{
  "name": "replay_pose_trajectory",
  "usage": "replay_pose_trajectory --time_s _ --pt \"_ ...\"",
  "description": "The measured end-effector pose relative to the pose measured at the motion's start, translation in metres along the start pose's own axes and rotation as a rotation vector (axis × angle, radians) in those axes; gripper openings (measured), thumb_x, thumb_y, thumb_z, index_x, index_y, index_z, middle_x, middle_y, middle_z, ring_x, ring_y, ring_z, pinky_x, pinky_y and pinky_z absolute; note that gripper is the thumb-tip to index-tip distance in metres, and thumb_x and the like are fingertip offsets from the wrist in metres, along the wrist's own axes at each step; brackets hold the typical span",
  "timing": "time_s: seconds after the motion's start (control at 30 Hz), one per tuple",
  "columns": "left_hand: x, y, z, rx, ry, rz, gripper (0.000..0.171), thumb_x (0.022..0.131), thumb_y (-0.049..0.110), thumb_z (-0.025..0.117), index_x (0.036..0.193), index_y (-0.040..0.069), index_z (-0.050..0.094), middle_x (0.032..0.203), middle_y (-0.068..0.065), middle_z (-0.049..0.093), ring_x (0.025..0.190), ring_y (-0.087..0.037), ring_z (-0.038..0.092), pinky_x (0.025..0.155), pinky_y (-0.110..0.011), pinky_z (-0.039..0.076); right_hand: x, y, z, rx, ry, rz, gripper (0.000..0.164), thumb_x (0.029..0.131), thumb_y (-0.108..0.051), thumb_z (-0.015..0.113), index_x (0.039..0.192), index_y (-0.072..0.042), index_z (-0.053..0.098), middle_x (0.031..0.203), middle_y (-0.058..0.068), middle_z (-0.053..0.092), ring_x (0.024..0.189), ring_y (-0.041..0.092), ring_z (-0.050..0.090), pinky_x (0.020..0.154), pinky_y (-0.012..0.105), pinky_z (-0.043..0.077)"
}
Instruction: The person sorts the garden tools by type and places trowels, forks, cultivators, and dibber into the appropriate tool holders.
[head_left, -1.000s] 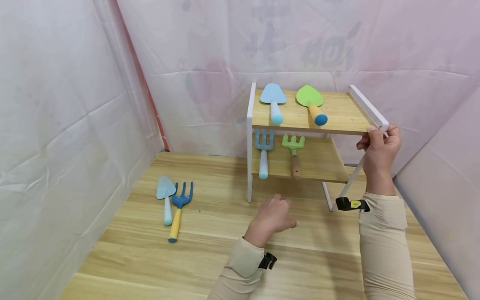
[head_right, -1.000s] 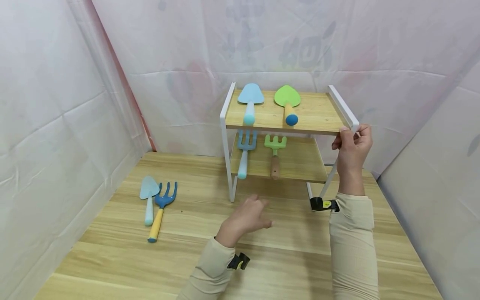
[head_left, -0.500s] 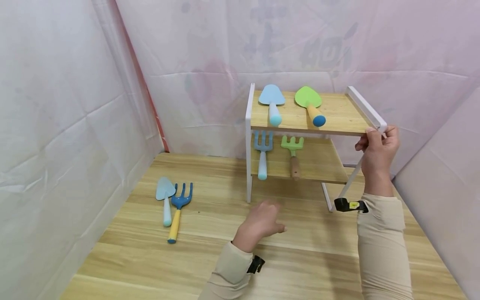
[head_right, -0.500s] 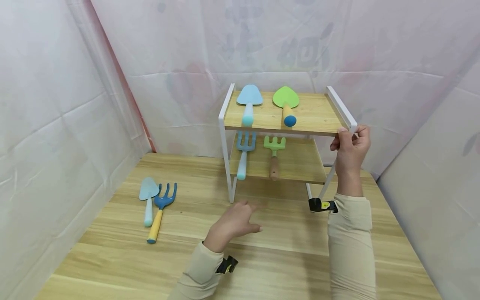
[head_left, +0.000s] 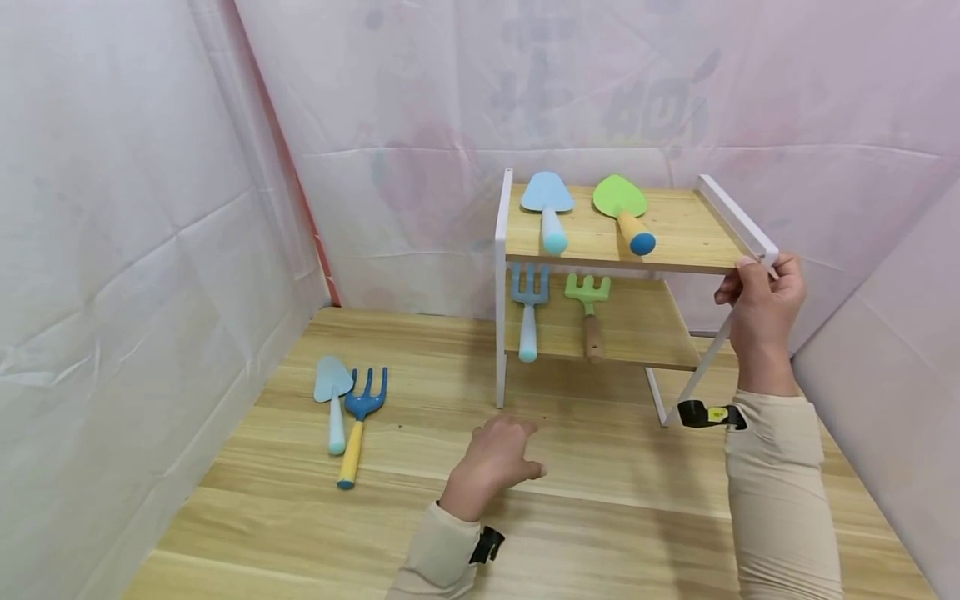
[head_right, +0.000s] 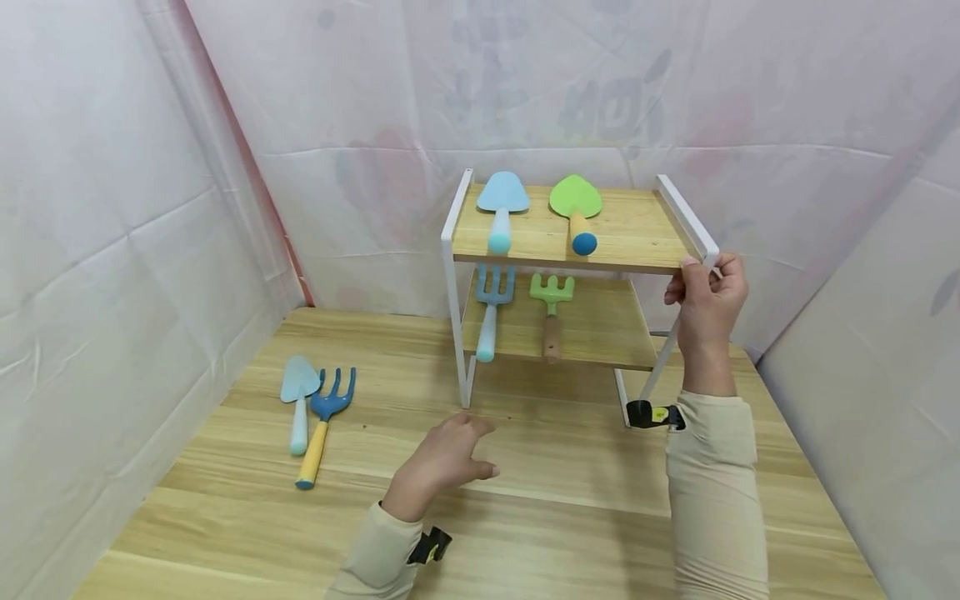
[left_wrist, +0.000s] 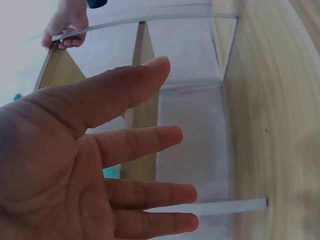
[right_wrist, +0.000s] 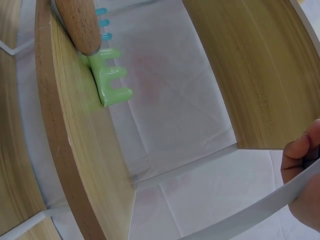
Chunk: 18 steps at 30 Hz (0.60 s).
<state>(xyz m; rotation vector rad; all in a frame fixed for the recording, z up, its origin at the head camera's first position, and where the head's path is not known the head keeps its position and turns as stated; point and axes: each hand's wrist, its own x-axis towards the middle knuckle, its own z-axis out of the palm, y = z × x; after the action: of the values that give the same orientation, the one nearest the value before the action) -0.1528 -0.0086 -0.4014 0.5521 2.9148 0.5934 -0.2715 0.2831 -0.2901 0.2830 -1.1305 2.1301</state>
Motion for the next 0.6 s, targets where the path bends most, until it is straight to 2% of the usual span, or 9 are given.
replay_pose_trajectory --time_s 0.23,0.47,0.6 --pt "-0.007 -0.011 0.003 -0.017 -0.006 -0.050 0.056 0.074 0.035 0.078 0.121 0.010 0.062 0.125 -0.019 0.053 0.107 -0.039 0.052 0.085 -0.056 0.041 0.001 -0.003 -0.001 0.040 -0.023 0.034 0.014 0.083 0.011 0.055 0.079 0.003 0.044 0.057 0.014 0.053 0.041 0.016 0.051 0.037 0.022 0.043" --pt "-0.013 -0.026 0.006 -0.057 -0.003 -0.069 0.055 0.073 0.032 0.078 0.121 0.008 0.062 0.110 -0.017 0.057 0.098 -0.037 0.055 0.082 -0.055 0.042 0.002 -0.008 -0.005 0.031 -0.090 0.087 0.015 0.084 0.009 0.056 0.081 0.002 0.043 0.059 0.014 0.056 0.043 0.017 0.054 0.039 0.022 0.046" --pt "-0.015 -0.036 0.003 -0.090 -0.004 -0.081 0.056 0.074 0.031 0.078 0.120 0.006 0.062 0.107 -0.017 0.058 0.096 -0.037 0.056 0.081 -0.054 0.043 0.003 -0.010 -0.006 0.057 -0.115 0.120 0.017 0.085 0.010 0.055 0.081 0.002 0.041 0.059 0.015 0.056 0.044 0.018 0.056 0.040 0.023 0.047"
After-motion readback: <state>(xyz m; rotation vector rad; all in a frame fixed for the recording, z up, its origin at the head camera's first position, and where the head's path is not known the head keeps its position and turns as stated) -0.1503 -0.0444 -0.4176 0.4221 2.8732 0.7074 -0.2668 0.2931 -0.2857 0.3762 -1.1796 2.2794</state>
